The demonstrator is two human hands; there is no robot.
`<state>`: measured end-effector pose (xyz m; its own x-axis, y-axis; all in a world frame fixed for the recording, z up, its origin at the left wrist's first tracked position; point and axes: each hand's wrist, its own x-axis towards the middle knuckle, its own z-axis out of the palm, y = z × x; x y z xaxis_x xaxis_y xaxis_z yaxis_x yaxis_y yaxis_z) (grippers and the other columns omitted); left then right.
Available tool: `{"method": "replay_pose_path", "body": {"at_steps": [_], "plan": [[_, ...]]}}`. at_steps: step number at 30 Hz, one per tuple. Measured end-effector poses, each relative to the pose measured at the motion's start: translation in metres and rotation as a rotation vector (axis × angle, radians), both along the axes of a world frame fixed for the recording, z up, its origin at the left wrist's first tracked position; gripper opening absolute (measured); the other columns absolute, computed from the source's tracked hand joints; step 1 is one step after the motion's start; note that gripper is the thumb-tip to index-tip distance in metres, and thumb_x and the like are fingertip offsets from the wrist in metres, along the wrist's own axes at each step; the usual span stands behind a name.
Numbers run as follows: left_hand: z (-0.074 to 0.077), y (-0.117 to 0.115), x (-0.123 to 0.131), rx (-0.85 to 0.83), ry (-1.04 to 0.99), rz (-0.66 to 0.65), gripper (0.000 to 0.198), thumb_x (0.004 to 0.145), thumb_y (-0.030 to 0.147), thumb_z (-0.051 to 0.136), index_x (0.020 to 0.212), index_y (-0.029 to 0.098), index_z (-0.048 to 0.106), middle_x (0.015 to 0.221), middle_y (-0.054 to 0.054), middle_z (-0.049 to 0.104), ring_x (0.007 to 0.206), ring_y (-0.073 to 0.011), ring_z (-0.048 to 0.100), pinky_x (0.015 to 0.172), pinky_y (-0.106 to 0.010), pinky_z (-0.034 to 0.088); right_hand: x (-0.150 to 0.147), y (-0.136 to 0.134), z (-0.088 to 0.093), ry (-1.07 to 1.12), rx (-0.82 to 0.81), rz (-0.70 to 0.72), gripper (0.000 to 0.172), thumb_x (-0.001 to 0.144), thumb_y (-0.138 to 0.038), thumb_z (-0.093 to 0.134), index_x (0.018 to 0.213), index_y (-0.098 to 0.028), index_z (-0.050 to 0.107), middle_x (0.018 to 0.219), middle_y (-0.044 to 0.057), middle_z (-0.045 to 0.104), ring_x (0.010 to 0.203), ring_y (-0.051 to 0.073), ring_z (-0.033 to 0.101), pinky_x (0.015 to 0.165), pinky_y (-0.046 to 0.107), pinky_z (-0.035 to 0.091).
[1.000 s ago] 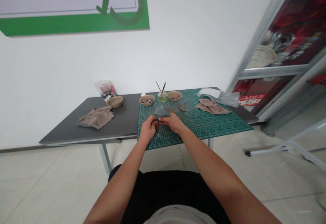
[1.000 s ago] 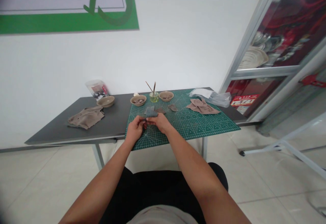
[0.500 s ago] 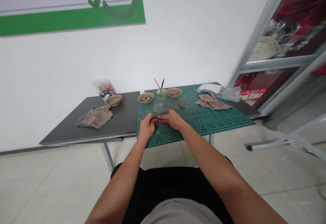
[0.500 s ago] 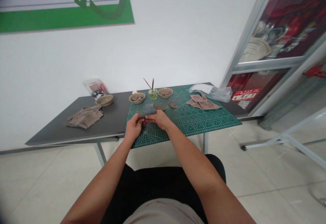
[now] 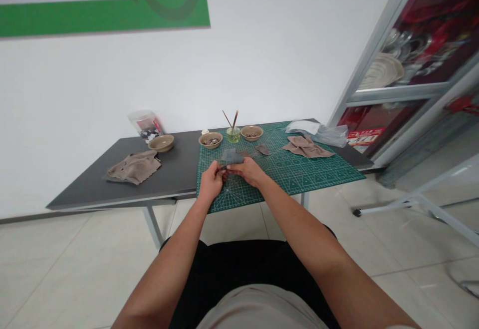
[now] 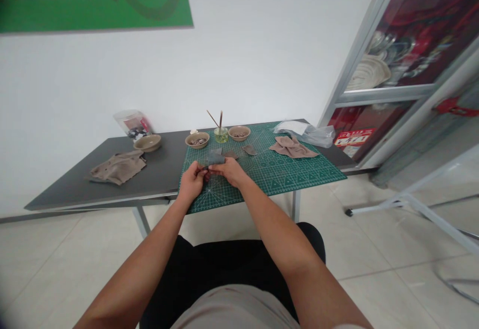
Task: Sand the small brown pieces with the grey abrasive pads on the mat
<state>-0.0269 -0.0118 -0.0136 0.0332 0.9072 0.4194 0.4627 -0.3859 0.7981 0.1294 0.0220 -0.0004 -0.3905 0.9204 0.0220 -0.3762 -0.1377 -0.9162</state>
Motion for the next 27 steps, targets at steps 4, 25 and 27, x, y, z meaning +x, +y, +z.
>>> {"method": "replay_pose_path", "body": {"at_steps": [4, 25, 27], "plan": [[-0.001, 0.0, -0.001, 0.009, 0.046, 0.011, 0.014, 0.084, 0.02, 0.05, 0.072, 0.023, 0.044, 0.062, 0.003, 0.062, 0.06, -0.0156, 0.06, 0.062, -0.026, 0.044, -0.001, 0.001, -0.001, -0.01, -0.019, -0.025, 0.032, 0.047, -0.025, 0.089, 0.069, -0.014, 0.069, 0.069, 0.001, 0.07, 0.064, 0.012, 0.06, 0.067, 0.026, 0.051], [-0.003, 0.001, -0.005, 0.09, -0.134, 0.189, 0.014, 0.086, 0.032, 0.057, 0.079, 0.022, 0.049, 0.065, 0.004, 0.055, 0.059, -0.0126, 0.053, 0.059, -0.024, 0.043, 0.001, 0.004, 0.001, -0.91, 0.491, -0.417, 0.024, 0.081, -0.01, 0.055, 0.101, -0.015, 0.068, 0.105, 0.012, 0.071, 0.098, 0.022, 0.063, 0.094, 0.037, 0.046], [-0.001, 0.003, -0.006, 0.115, -0.187, 0.232, 0.017, 0.084, 0.035, 0.06, 0.08, 0.021, 0.051, 0.072, 0.003, 0.057, 0.063, -0.0116, 0.054, 0.061, -0.023, 0.044, 0.006, -0.002, 0.0, -1.141, 0.719, -0.333, 0.034, 0.082, -0.007, 0.051, 0.112, -0.012, 0.066, 0.119, 0.016, 0.066, 0.112, 0.025, 0.058, 0.101, 0.039, 0.041]]}}
